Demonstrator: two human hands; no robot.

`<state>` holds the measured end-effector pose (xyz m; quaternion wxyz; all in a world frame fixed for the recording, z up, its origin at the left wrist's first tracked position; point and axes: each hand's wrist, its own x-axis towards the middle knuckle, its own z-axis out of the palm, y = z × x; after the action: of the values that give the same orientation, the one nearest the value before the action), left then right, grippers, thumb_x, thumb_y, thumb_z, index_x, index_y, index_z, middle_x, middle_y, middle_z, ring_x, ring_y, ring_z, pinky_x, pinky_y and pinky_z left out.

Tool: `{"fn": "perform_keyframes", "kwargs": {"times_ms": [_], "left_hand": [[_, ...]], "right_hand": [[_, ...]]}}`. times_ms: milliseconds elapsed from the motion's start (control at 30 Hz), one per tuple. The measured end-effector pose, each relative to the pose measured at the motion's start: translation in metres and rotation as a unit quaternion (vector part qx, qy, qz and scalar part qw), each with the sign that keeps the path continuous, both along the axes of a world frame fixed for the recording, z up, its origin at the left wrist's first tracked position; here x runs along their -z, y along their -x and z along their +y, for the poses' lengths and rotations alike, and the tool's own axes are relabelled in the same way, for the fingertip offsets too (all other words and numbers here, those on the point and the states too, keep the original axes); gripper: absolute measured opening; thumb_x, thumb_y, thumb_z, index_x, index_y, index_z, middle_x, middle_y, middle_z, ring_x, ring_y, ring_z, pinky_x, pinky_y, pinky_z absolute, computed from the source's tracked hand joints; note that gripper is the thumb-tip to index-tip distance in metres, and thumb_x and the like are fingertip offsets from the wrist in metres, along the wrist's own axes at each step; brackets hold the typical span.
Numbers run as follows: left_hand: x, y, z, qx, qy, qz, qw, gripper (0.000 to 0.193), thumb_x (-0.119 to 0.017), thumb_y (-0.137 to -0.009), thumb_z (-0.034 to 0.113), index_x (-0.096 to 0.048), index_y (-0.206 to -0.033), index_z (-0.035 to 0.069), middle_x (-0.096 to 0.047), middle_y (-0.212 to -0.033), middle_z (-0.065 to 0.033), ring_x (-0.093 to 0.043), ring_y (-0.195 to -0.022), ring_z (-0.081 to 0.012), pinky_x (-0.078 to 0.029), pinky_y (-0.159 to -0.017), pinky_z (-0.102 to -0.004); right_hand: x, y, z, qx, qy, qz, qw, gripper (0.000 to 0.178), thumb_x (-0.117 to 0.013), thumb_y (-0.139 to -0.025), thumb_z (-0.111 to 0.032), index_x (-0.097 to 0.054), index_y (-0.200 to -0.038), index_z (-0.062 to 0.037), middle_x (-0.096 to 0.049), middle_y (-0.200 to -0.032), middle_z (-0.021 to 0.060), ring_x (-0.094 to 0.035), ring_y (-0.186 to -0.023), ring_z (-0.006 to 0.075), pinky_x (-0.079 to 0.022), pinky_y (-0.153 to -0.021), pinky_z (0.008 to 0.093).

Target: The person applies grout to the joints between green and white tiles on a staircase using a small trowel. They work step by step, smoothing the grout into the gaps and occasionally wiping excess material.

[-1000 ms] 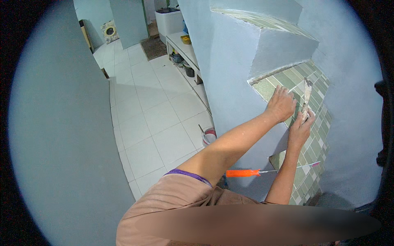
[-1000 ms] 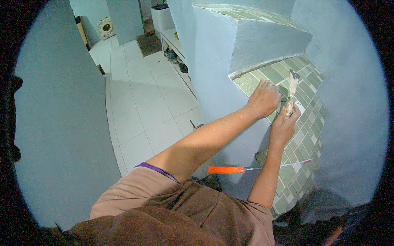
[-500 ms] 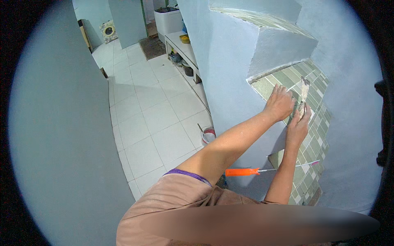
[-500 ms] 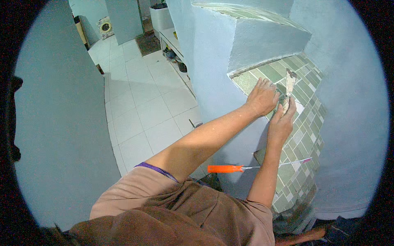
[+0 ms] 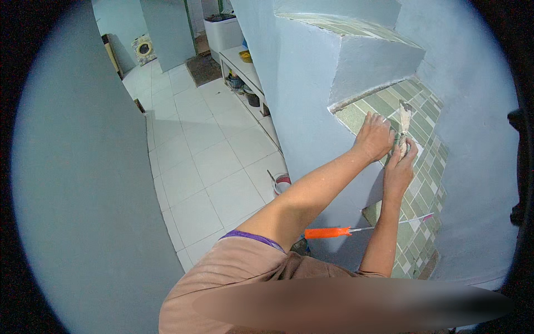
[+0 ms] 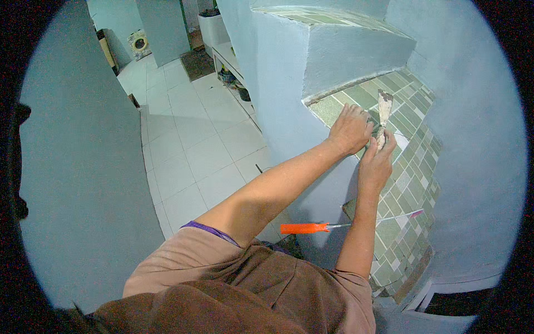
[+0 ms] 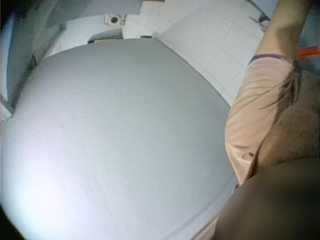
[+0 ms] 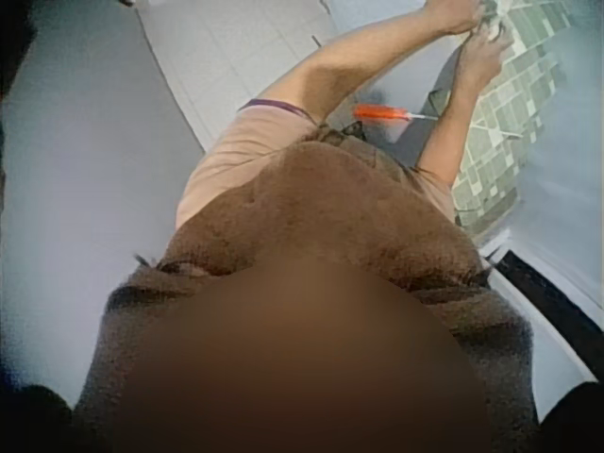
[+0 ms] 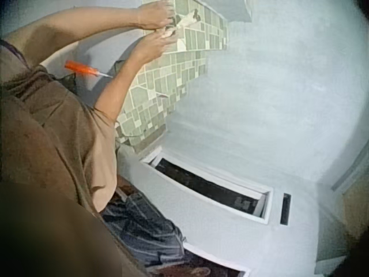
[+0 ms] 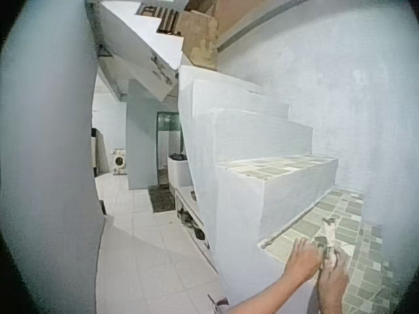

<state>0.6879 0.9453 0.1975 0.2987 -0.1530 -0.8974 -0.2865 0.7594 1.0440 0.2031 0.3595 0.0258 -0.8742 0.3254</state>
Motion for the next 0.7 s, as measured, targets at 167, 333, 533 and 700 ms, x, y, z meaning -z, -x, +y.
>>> {"fn": "perform_keyframes", "kwargs": {"times_ms": [167,333,533,700], "left_hand": [[-0.0002,-0.0003,-0.0003,-0.005,0.003,0.004,1.0,0.038,-0.044,-0.094,0.028,-0.061,-0.104,-0.005,-0.057,-0.116,-0.0235,-0.048,-0.119,-0.036,-0.027,-0.11,-0.0498],[-0.0025,-0.002,-0.0032,-0.003,0.07,0.015,0.997,0.036,-0.045,-0.093,0.026,-0.062,-0.102,-0.004,-0.057,-0.115,-0.023,-0.049,-0.117,-0.0355,-0.027,-0.11,-0.0504],[-0.004,-0.0024,-0.003,-0.001,0.018,0.021,1.0,0.037,-0.045,-0.093,0.027,-0.063,-0.104,-0.003,-0.06,-0.11,-0.0228,-0.051,-0.114,-0.0373,-0.029,-0.109,-0.0513],[-0.0083,-0.0042,-0.0031,-0.003,0.004,0.016,1.0,0.038,-0.045,-0.093,0.027,-0.061,-0.107,-0.003,-0.059,-0.112,-0.0231,-0.051,-0.115,-0.0377,-0.029,-0.109,-0.0504]], "right_hand": [[-0.0013,-0.0002,-0.0015,0.0,0.006,0.004,1.0,0.038,-0.046,-0.097,-0.029,-0.039,-0.13,-0.0134,-0.064,-0.103,0.0249,-0.063,-0.089,0.0456,-0.048,-0.073,0.05],[-0.0047,-0.0036,-0.0032,-0.004,0.02,-0.032,0.999,0.042,-0.049,-0.096,-0.025,-0.036,-0.134,-0.0117,-0.062,-0.109,0.0277,-0.06,-0.098,0.0473,-0.047,-0.078,0.051],[-0.0023,-0.0005,-0.0016,0.001,-0.007,-0.014,1.0,0.049,-0.047,-0.096,-0.031,-0.032,-0.139,-0.0123,-0.064,-0.1,0.0286,-0.062,-0.09,0.0485,-0.048,-0.075,0.0517],[0.0012,0.0023,-0.0003,-0.004,-0.016,0.029,0.999,0.051,-0.049,-0.095,-0.027,-0.031,-0.139,-0.0108,-0.063,-0.104,0.0283,-0.061,-0.091,0.0479,-0.048,-0.077,0.052]]}}
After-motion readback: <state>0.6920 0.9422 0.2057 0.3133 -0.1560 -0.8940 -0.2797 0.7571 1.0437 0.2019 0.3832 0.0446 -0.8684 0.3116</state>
